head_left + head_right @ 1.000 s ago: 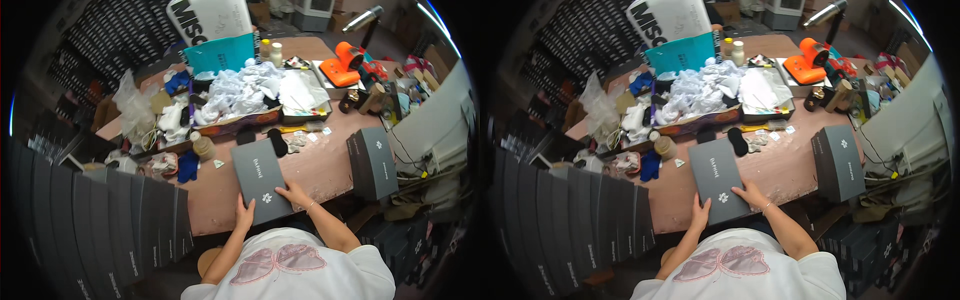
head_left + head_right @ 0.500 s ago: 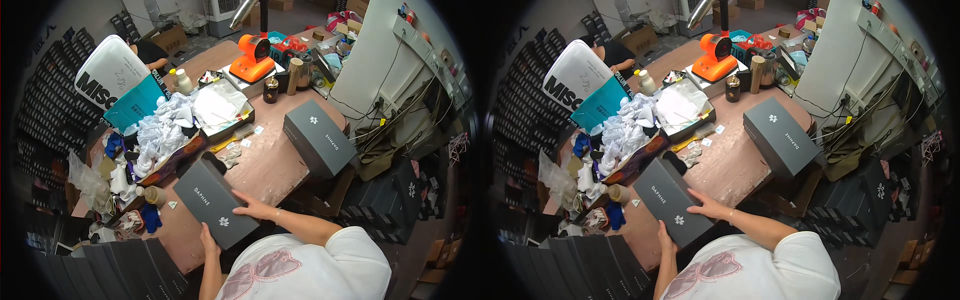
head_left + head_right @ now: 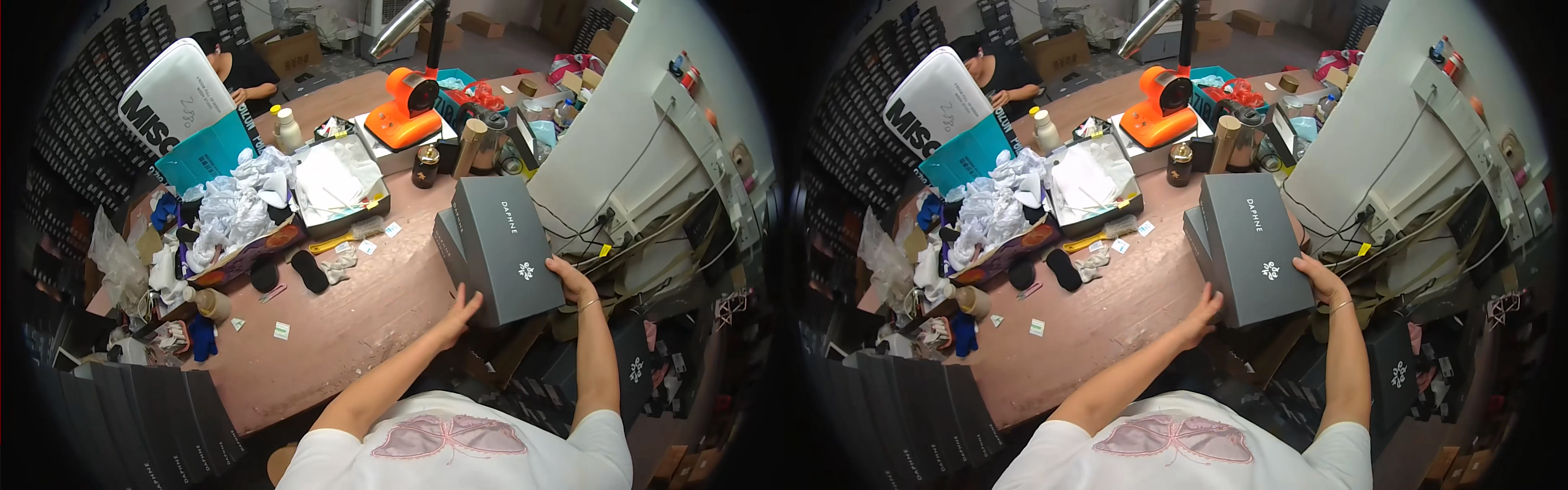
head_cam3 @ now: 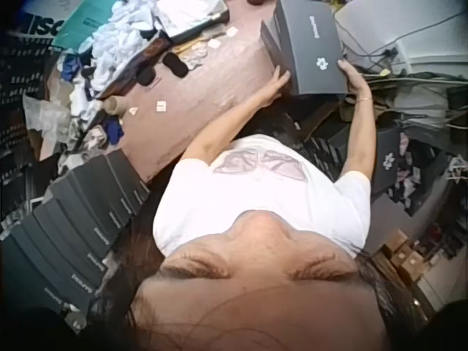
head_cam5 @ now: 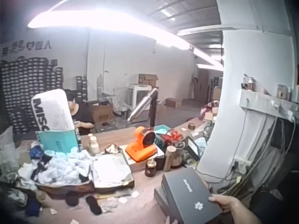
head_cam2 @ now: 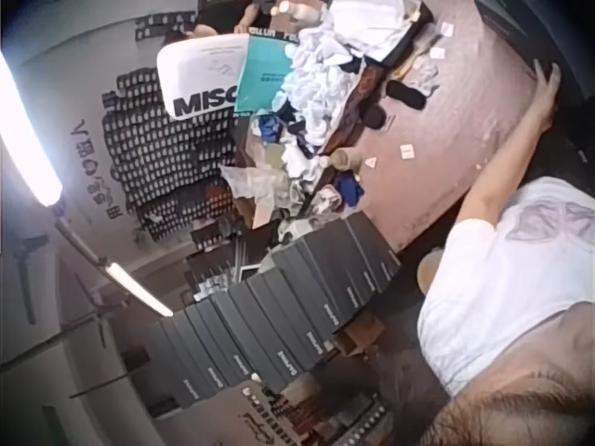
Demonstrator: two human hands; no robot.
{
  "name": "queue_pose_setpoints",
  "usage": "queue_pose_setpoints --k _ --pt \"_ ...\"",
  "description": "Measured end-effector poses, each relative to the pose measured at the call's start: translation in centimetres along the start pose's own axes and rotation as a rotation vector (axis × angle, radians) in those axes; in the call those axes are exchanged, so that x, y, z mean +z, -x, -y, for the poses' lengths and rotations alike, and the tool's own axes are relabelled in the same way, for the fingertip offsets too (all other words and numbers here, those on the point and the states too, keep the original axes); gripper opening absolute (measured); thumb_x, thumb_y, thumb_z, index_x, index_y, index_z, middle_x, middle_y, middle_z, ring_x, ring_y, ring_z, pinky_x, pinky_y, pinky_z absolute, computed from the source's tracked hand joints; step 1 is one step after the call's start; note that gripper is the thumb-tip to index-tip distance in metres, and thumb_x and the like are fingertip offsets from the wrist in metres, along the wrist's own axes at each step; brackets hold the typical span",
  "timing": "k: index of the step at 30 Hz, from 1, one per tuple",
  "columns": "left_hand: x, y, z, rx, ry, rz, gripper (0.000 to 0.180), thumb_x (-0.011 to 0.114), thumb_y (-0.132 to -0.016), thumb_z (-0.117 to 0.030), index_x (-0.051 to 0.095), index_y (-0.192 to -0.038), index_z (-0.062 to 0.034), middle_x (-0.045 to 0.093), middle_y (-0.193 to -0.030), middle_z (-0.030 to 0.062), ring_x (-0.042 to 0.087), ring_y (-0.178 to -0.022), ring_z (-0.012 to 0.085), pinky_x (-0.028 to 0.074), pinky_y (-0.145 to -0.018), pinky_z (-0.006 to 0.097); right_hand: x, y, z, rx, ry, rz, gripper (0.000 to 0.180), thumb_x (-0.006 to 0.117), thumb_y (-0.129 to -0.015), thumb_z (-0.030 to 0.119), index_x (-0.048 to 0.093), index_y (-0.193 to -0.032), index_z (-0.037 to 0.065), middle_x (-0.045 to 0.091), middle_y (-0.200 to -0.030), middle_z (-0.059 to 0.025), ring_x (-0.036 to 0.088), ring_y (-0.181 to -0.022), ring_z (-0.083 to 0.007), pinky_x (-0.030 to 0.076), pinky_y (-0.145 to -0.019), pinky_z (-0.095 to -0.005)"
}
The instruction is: Packing shoes into boxes at a manufacturing station.
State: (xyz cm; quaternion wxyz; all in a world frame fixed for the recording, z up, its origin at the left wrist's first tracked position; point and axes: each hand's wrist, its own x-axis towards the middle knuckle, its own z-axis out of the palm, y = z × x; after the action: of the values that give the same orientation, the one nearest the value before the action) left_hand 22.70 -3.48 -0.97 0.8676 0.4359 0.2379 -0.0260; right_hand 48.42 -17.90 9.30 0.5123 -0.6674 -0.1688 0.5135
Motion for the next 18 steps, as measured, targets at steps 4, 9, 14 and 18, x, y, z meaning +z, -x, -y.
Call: queue_pose_setpoints --k 4,9,14,18 --pt "3.6 -2.8 1.7 0.067 0.260 0.046 0.118 0.056 -0.075 -0.074 -0.026 -0.144 -0.0269 -0.016 -0.156 0.0107 -0.009 -0.144 0.0292 0.009 -0.106 0.067 -1.6 -1.8 0.2 -0.006 -0.055 0.077 0.061 0.061 -0.087 0.032 0.041 -0.136 0.001 0.057 -0.123 -0.0095 0.056 -0.108 -0.0179 0.045 -0.093 -0.0303" --pt "3.9 -4.0 0.7 0.061 0.010 0.034 0.120 0.061 -0.078 -0.066 -0.026 -0.144 -0.0189 -0.003 -0.155 0.0185 0.010 -0.142 0.0350 0.022 -0.107 0.058 -4.4 -4.9 3.5 0.040 0.290 -0.052 0.056 0.062 -0.084 0.033 0.048 -0.130 0.002 0.061 -0.112 -0.0066 0.059 -0.092 -0.0144 0.047 -0.083 -0.0284" --pt "-4.2 4.9 0.3 0.178 -0.002 -0.121 0.091 0.062 -0.085 -0.055 0.014 -0.151 -0.0138 0.026 -0.150 0.0136 0.037 -0.131 0.0247 0.039 -0.096 0.039 -0.3 -2.9 8.7 0.117 1.196 -0.073 0.047 0.064 -0.079 0.037 0.063 -0.108 0.000 0.064 -0.079 -0.0129 0.061 -0.078 -0.0197 0.049 -0.074 -0.0345" --pt "-10.4 12.5 4.2 0.344 -0.031 -0.440 0.055 0.060 -0.091 -0.035 0.045 -0.136 -0.0067 0.057 -0.112 0.0046 0.054 -0.098 0.0119 0.045 -0.081 0.027 15.6 -1.3 12.9 -1.042 1.121 -0.082 0.055 0.057 -0.081 -0.002 0.043 -0.135 -0.002 0.048 -0.134 -0.0193 0.044 -0.126 -0.0332 0.033 -0.106 -0.0383"
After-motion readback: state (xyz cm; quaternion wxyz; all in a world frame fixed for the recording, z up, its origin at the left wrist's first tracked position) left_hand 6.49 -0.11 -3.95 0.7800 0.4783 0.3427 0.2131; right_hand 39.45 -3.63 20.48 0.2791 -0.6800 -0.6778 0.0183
